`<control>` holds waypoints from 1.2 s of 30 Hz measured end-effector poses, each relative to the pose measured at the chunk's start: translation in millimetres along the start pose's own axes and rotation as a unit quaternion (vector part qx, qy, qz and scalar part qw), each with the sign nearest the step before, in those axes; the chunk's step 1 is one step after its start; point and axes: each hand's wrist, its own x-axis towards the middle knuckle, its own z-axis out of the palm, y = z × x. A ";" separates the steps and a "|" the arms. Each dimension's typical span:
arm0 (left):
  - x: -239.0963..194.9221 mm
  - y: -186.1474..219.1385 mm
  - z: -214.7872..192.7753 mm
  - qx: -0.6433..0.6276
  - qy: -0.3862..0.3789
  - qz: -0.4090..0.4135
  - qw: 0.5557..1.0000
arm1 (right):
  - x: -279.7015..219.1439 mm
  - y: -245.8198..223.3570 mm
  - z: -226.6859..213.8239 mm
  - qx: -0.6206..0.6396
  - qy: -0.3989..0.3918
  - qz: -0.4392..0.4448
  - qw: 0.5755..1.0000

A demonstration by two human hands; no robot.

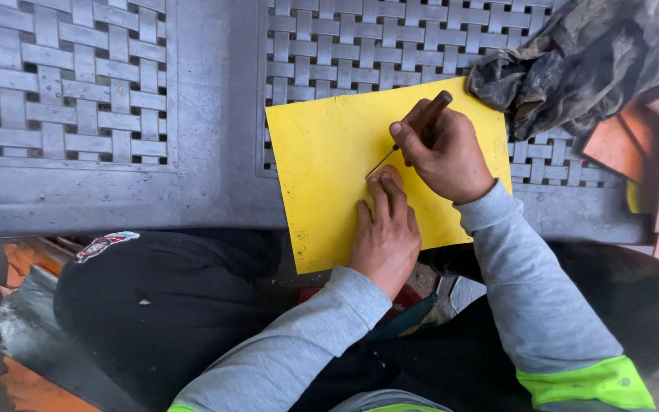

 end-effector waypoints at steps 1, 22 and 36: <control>0.4 -0.1 -0.4 0.005 0.002 0.000 1.000 | 0.4 -0.7 -0.3 -0.001 -0.001 0.009 1.000; -2.8 -6.8 1.3 -0.040 0.012 -0.003 0.999 | -30.7 -14.1 -60.0 -0.090 0.092 -0.161 0.979; -11.8 -52.9 22.7 -0.269 0.105 -0.043 0.956 | -142.8 -23.0 22.0 -0.181 0.129 -0.155 0.963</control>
